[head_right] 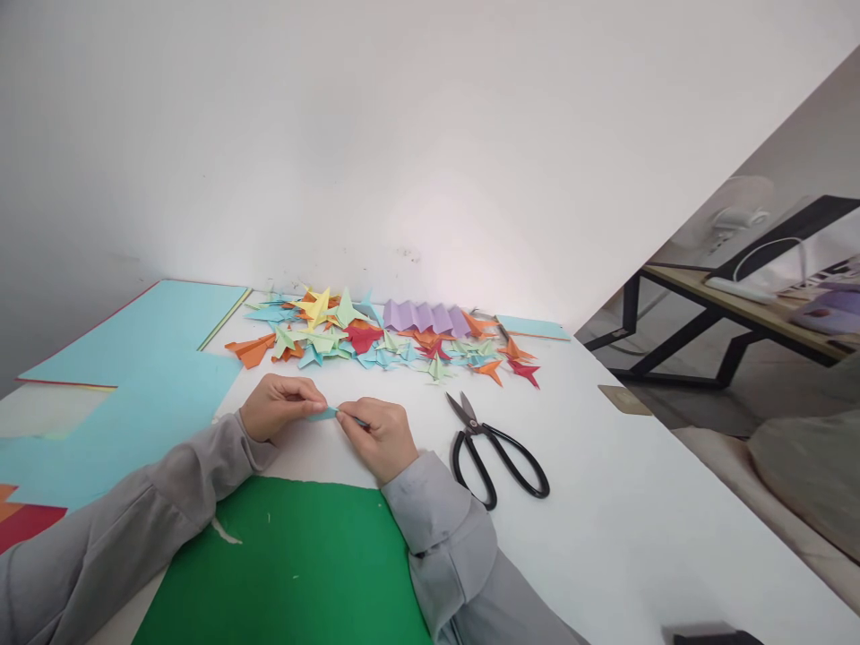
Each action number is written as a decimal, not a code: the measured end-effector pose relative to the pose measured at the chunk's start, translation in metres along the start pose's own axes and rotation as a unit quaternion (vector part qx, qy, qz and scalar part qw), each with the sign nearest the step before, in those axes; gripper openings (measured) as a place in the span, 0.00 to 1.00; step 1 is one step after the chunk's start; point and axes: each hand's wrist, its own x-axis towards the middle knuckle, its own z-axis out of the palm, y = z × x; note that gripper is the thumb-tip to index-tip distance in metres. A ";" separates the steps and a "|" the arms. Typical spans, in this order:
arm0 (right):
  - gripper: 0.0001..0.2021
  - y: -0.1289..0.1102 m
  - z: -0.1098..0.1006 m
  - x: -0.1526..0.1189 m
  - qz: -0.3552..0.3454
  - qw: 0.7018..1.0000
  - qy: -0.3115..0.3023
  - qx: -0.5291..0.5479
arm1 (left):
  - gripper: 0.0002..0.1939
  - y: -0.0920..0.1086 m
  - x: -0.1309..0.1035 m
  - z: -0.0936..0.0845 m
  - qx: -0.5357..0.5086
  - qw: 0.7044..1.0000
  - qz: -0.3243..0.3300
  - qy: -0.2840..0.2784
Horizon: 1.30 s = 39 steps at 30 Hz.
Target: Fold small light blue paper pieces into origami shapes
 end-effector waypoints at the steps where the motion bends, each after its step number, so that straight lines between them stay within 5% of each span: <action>1: 0.10 0.000 0.000 0.000 0.003 1.000 0.000 0.004 | 0.11 0.001 0.000 0.000 0.012 1.000 -0.005 0.003; 19: 0.08 0.003 0.001 0.002 0.134 0.979 -0.020 0.152 | 0.10 0.001 -0.001 0.001 -0.014 0.999 -0.033 0.004; 39: 0.11 0.001 0.004 0.003 0.157 0.970 -0.095 0.160 | 0.22 0.002 -0.002 0.006 -0.050 0.991 -0.122 -0.022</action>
